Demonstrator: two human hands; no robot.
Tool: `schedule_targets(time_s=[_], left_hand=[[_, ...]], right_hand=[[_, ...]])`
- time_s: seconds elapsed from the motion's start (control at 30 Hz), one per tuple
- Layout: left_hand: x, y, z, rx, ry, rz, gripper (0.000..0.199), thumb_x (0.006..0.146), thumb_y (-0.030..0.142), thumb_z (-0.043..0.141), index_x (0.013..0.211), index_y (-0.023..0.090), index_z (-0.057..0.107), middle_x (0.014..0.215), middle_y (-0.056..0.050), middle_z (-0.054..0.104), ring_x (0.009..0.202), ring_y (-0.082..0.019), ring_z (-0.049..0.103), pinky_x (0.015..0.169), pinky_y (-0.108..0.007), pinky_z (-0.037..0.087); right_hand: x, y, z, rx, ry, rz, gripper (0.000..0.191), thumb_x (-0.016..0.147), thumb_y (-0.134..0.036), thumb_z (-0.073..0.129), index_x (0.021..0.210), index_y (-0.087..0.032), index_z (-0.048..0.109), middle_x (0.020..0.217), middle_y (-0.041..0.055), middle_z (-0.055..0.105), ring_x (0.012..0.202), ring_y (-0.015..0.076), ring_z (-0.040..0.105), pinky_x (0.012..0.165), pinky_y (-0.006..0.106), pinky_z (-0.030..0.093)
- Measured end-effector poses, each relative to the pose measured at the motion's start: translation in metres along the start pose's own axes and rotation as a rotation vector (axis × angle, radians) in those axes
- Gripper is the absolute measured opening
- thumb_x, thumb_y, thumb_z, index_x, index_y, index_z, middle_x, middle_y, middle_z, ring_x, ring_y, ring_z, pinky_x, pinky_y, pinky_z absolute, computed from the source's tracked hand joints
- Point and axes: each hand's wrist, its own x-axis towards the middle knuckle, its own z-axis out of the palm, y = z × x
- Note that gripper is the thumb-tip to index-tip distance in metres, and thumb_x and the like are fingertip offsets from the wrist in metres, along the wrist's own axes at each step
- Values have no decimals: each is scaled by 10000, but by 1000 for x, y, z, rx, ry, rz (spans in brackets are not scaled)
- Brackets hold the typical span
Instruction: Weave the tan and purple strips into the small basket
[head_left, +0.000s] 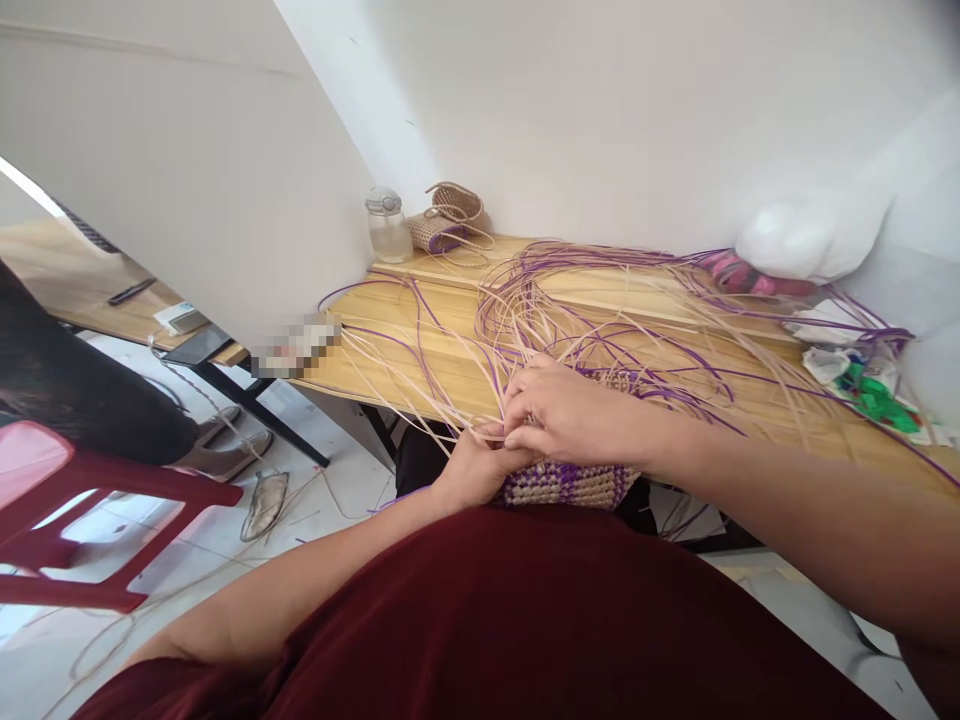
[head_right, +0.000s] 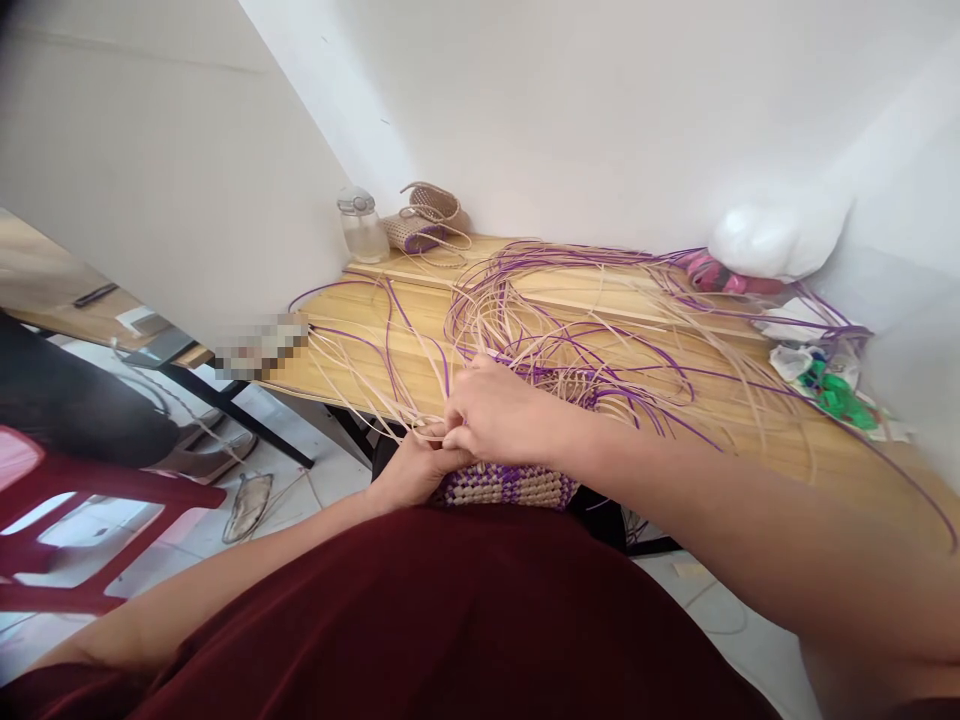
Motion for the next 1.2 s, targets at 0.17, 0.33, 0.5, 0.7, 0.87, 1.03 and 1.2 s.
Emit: schedule_targets(time_s=[0.17, 0.33, 0.5, 0.7, 0.87, 1.03, 1.2], left_hand=[[-3, 3, 1, -13, -4, -59, 259, 623, 320, 828, 737, 126, 699, 731, -31, 678, 698, -149, 588, 713, -290, 458], [-5, 4, 2, -53, -5, -112, 319, 596, 377, 850, 718, 127, 693, 689, -13, 657, 644, -118, 559, 662, -262, 426], [-2, 0, 0, -45, -25, -93, 355, 545, 382, 874, 729, 125, 713, 707, -11, 661, 653, -120, 553, 661, -257, 416], [-4, 1, 2, -41, 27, -173, 360, 579, 404, 859, 760, 131, 710, 705, -18, 659, 622, -105, 545, 639, -247, 422], [-2, -2, -2, 12, -19, -115, 379, 576, 413, 855, 784, 124, 726, 718, -22, 669, 637, -122, 554, 617, -250, 411], [-3, 1, 0, -22, -16, -121, 367, 560, 397, 864, 767, 131, 719, 719, -20, 674, 654, -130, 571, 634, -254, 419], [-5, 3, 3, -50, -3, -185, 360, 574, 413, 859, 730, 138, 688, 648, 13, 627, 570, -84, 506, 592, -240, 381]], right_hand=[[0, -15, -20, 419, 96, 15, 287, 922, -366, 528, 881, -170, 734, 746, 31, 646, 663, 114, 515, 683, 277, 425], [0, -5, -25, 539, -17, 78, 317, 908, -414, 551, 1054, -198, 730, 837, 28, 684, 684, 103, 554, 626, 232, 416], [-3, 3, -11, 163, -111, 40, 126, 798, -180, 622, 728, -159, 724, 716, 21, 670, 687, 115, 570, 679, 254, 414], [4, -22, -59, 731, 371, -14, 329, 941, -426, 470, 1069, -230, 702, 963, 0, 691, 596, 67, 497, 525, 208, 366], [5, 1, -27, 232, -234, 70, 172, 827, -269, 622, 899, -204, 764, 842, 21, 723, 695, 113, 585, 633, 244, 414], [10, -7, -21, 232, -54, 34, 166, 834, -247, 602, 723, -160, 689, 654, 2, 642, 604, 98, 552, 580, 238, 384], [26, -17, -59, 649, 447, 6, 322, 944, -428, 471, 977, -165, 654, 790, 4, 623, 721, 102, 629, 610, 215, 425]])
